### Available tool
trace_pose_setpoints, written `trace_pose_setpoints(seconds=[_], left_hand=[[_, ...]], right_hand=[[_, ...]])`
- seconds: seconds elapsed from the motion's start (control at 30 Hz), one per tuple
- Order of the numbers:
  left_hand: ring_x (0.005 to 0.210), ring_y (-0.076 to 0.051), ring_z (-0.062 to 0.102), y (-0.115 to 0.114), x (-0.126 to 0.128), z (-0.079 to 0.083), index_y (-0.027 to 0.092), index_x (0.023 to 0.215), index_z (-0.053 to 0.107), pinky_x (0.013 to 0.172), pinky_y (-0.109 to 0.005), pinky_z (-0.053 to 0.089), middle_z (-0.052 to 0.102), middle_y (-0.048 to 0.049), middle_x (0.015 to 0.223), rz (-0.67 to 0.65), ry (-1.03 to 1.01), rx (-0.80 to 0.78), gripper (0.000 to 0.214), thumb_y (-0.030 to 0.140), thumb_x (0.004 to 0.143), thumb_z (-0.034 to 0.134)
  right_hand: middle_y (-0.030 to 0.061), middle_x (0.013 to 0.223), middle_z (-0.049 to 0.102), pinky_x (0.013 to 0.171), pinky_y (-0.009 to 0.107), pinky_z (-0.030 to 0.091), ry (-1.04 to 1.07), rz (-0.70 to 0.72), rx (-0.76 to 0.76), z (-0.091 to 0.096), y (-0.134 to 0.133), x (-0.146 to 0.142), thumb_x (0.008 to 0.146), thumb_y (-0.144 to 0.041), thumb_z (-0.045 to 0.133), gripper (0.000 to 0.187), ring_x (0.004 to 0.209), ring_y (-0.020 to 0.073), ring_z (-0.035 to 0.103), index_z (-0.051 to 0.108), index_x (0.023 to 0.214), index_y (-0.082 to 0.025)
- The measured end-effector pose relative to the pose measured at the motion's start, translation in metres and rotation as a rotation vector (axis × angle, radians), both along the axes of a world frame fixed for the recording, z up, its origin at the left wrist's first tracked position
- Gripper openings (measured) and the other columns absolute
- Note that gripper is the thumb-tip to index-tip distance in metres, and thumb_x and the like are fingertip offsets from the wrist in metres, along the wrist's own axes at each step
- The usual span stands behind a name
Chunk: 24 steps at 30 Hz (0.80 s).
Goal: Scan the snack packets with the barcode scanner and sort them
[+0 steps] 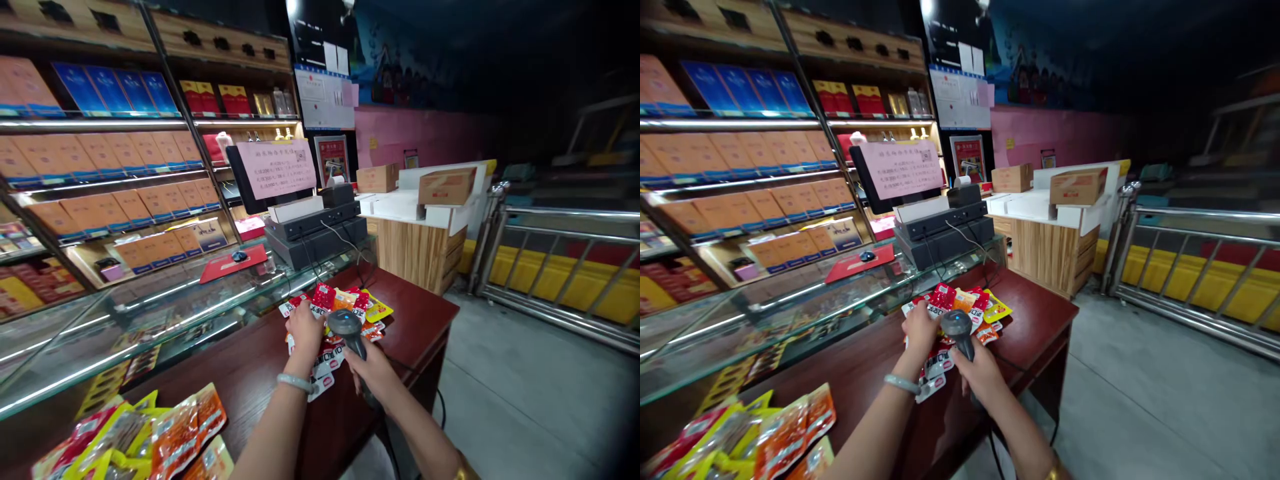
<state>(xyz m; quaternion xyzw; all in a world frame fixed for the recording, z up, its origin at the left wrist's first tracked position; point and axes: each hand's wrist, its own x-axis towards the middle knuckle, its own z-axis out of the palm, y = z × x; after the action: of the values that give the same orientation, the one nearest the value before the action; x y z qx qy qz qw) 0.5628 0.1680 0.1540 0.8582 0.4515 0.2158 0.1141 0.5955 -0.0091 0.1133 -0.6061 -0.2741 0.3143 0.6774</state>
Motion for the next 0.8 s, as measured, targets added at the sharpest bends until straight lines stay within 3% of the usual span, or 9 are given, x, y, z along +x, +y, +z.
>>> trace_pose_setpoints(seconds=[0.13,0.23,0.4,0.57,0.8], left_hand=[[0.119,-0.032,0.068,-0.001,-0.016,0.002,0.019,0.125,0.065,0.100,-0.043,0.044,0.077,-0.0146,0.118,0.028,-0.123,-0.066,0.038,0.038,0.092,0.065],[0.104,-0.029,0.074,0.006,-0.044,-0.004,0.022,0.118,0.066,0.091,-0.039,0.049,0.080,-0.0095,0.107,0.044,-0.278,-0.178,0.033,0.042,0.092,0.064],[0.085,-0.025,0.075,0.020,-0.127,-0.027,0.024,0.103,0.065,0.078,-0.035,0.054,0.078,-0.0033,0.089,0.107,-0.587,-0.315,0.033,0.050,0.083,0.071],[0.072,-0.023,0.071,0.018,-0.212,-0.032,0.020,0.092,0.063,0.068,-0.034,0.056,0.073,-0.0031,0.076,0.183,-0.843,-0.388,0.048,0.059,0.068,0.080],[0.078,-0.024,0.073,0.017,-0.286,-0.039,0.019,0.099,0.066,0.076,-0.038,0.059,0.075,-0.0047,0.082,0.275,-0.890,-0.303,0.045,0.055,0.073,0.077]], right_hand=[[-0.0157,0.047,0.045,0.034,0.022,0.040,0.004,-0.003,0.012,0.003,0.005,-0.004,0.082,-0.061,0.068,0.044,0.031,0.0094,0.042,0.054,0.099,-0.024],[-0.0151,0.045,0.045,0.035,0.022,0.042,0.001,0.006,0.022,0.008,0.009,-0.014,0.083,-0.062,0.069,0.046,0.032,0.0107,0.043,0.055,0.104,-0.023],[-0.0145,0.041,0.046,0.037,0.022,0.041,-0.027,0.099,0.043,0.019,0.020,-0.044,0.085,-0.060,0.069,0.043,0.033,0.0118,0.044,0.056,0.102,-0.023],[-0.0128,0.050,0.049,0.039,0.022,0.041,-0.060,0.279,0.061,0.017,0.040,-0.091,0.087,-0.058,0.066,0.039,0.037,0.0109,0.047,0.055,0.099,-0.023],[-0.0126,0.048,0.049,0.037,0.023,0.040,-0.121,0.445,0.018,0.016,0.067,-0.152,0.087,-0.055,0.067,0.038,0.033,0.0121,0.047,0.057,0.101,-0.021]])
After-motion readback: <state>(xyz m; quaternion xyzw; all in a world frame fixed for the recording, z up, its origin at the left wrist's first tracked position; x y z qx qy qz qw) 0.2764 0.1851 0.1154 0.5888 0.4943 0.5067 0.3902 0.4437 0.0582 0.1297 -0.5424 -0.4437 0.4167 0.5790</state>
